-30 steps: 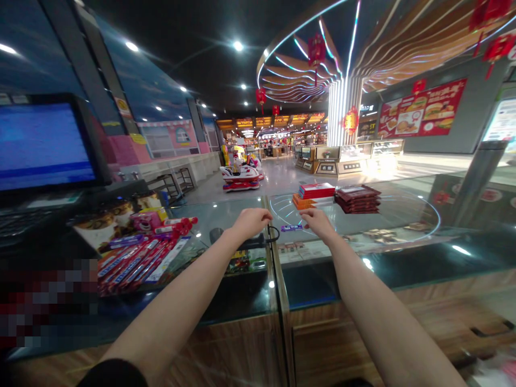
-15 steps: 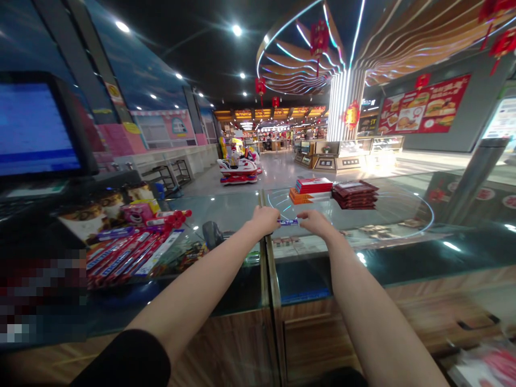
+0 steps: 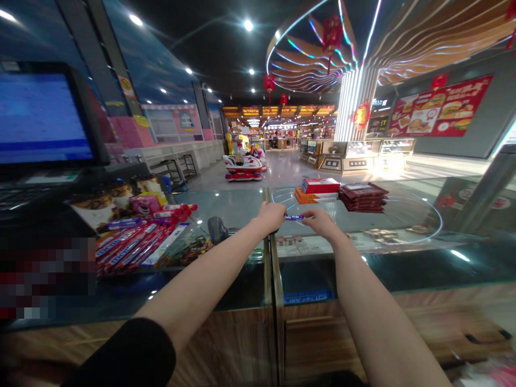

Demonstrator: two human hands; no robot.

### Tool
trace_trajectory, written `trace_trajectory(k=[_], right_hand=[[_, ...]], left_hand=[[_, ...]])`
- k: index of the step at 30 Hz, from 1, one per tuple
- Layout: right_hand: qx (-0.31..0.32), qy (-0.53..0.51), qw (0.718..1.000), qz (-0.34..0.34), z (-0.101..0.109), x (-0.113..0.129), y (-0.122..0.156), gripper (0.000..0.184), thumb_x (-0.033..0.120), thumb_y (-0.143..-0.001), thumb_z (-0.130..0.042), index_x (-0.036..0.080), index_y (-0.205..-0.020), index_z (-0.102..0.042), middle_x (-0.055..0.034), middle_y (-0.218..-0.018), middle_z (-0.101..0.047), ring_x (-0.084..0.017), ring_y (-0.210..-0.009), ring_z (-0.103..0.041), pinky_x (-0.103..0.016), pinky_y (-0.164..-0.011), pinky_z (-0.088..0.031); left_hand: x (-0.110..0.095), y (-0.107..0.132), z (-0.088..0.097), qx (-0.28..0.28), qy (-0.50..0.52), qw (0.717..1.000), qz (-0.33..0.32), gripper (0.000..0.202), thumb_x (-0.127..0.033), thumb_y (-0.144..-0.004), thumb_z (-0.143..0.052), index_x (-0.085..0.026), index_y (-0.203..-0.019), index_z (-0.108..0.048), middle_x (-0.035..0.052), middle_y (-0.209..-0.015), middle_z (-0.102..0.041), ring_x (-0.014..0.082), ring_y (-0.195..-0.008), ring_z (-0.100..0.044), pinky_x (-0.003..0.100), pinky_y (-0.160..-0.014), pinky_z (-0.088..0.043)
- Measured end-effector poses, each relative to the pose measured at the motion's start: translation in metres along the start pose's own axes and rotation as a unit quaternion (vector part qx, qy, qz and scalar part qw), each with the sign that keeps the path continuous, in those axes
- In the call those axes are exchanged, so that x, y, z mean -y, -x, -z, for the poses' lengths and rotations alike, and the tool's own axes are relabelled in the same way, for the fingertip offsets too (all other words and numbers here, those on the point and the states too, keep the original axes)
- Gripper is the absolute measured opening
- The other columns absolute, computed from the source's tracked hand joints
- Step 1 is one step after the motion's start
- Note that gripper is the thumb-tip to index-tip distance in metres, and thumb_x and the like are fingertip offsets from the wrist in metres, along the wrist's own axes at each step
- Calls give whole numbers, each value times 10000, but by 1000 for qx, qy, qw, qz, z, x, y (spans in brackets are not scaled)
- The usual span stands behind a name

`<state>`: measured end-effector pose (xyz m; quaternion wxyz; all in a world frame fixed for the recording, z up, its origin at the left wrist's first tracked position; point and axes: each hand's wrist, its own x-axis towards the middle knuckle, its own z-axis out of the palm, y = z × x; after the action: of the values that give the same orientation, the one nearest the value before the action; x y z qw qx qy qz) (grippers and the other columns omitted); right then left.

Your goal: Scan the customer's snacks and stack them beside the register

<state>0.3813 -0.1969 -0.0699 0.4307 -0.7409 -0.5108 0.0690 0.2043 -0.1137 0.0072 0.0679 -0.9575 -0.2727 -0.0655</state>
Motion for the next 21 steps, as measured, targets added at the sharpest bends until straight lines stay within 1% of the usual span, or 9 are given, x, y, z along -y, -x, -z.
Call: trace_trajectory(k=[3,5,8,11,16,21], right_hand=[[-10,-87,996,23,2,11,1,274,263,-689,-663,167,-929,-753,-53,-844,-739,-180,-752,-631,-308,-727,-490],[-12,-122,992,26,1,21,4,304,283,-697,-659,157,-959,-747,-62,-862,-738,-181,-767,-632,-315,-737,-491],[-16,-148,989,9,-4,37,9,357,319,-692,-671,150,-999,-743,-65,-848,-731,-179,-734,-621,-312,-682,-490],[-14,-190,982,-7,-13,52,12,394,341,-686,-688,139,-1021,-737,-71,-853,-725,-178,-737,-618,-297,-641,-493],[25,-245,969,-10,-29,85,11,402,332,-714,-702,154,-1075,-721,-70,-927,-722,-182,-836,-640,-303,-712,-525],[58,-285,957,-17,-46,126,5,378,273,-803,-628,161,-1160,-680,-76,-1028,-706,-189,-953,-640,-295,-757,-541]], left_hand=[[7,4,8,-14,22,1000,5,249,-213,-880,-514,-200,-1050,-695,110,-1078,-717,244,-1053,-643,399,-945,-430],[15,7,13,-24,34,999,5,260,-246,-888,-512,-217,-1075,-690,96,-1096,-713,236,-1062,-638,376,-927,-446],[30,14,18,-46,52,998,5,263,-280,-891,-517,-234,-1085,-688,77,-1107,-711,228,-1075,-630,354,-917,-456],[46,23,23,-65,75,995,10,264,-279,-890,-520,-249,-1096,-683,55,-1122,-708,219,-1082,-624,343,-924,-455],[74,39,34,-85,83,993,26,272,-284,-890,-521,-244,-1104,-684,58,-1122,-704,222,-1070,-621,340,-924,-454],[107,58,43,-99,90,990,48,274,-297,-894,-517,-237,-1102,-685,49,-1102,-708,210,-1036,-626,313,-917,-451]])
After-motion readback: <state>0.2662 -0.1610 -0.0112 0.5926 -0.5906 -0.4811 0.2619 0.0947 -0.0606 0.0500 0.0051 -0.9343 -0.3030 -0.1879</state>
